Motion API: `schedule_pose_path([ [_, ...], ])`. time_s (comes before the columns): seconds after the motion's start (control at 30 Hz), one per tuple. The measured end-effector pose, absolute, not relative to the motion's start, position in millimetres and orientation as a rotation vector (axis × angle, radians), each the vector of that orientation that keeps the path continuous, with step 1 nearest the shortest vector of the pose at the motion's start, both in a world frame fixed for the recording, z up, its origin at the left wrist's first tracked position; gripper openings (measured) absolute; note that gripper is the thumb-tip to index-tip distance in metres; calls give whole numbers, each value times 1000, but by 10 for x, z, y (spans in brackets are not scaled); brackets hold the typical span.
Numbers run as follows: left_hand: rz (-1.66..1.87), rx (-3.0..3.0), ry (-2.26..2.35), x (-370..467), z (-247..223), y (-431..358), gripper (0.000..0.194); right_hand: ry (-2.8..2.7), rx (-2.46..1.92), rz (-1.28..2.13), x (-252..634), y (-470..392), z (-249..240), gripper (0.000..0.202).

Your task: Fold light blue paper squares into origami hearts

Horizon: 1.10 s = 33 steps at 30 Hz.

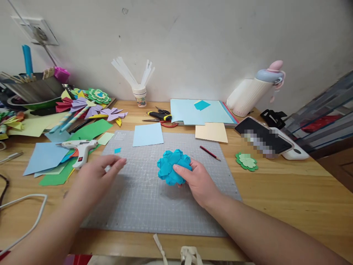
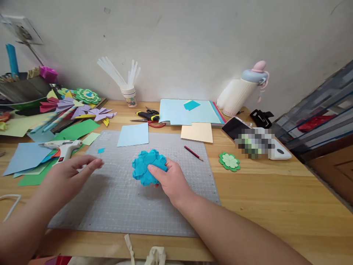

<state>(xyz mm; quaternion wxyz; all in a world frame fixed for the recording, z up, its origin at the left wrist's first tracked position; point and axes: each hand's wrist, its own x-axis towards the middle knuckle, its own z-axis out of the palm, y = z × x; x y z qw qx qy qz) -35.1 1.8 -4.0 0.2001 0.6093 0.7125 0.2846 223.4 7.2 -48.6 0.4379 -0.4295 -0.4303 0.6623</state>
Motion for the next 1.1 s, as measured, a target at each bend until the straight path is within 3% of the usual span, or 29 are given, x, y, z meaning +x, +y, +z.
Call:
schedule_pose_path([
  [0.17,787,1400,1437,348,65,89,37,-1147,-1017,1717,2223,8,-429,27],
  [0.37,694,1301,1210,583,-125,128,34,-1169,-1042,1702,2218,38,-450,27],
  [0.83,794,1381,1223,449,-264,123,25,-1233,-1151,1630,2230,82,-454,25],
  [1.0,909,1319,1265,430,-336,138,48,-1142,-1206,1561,2254,102,-448,28],
  [1.1,996,1241,1305,442,-335,123,39,-1079,-1228,1541,2262,129,-457,31],
])
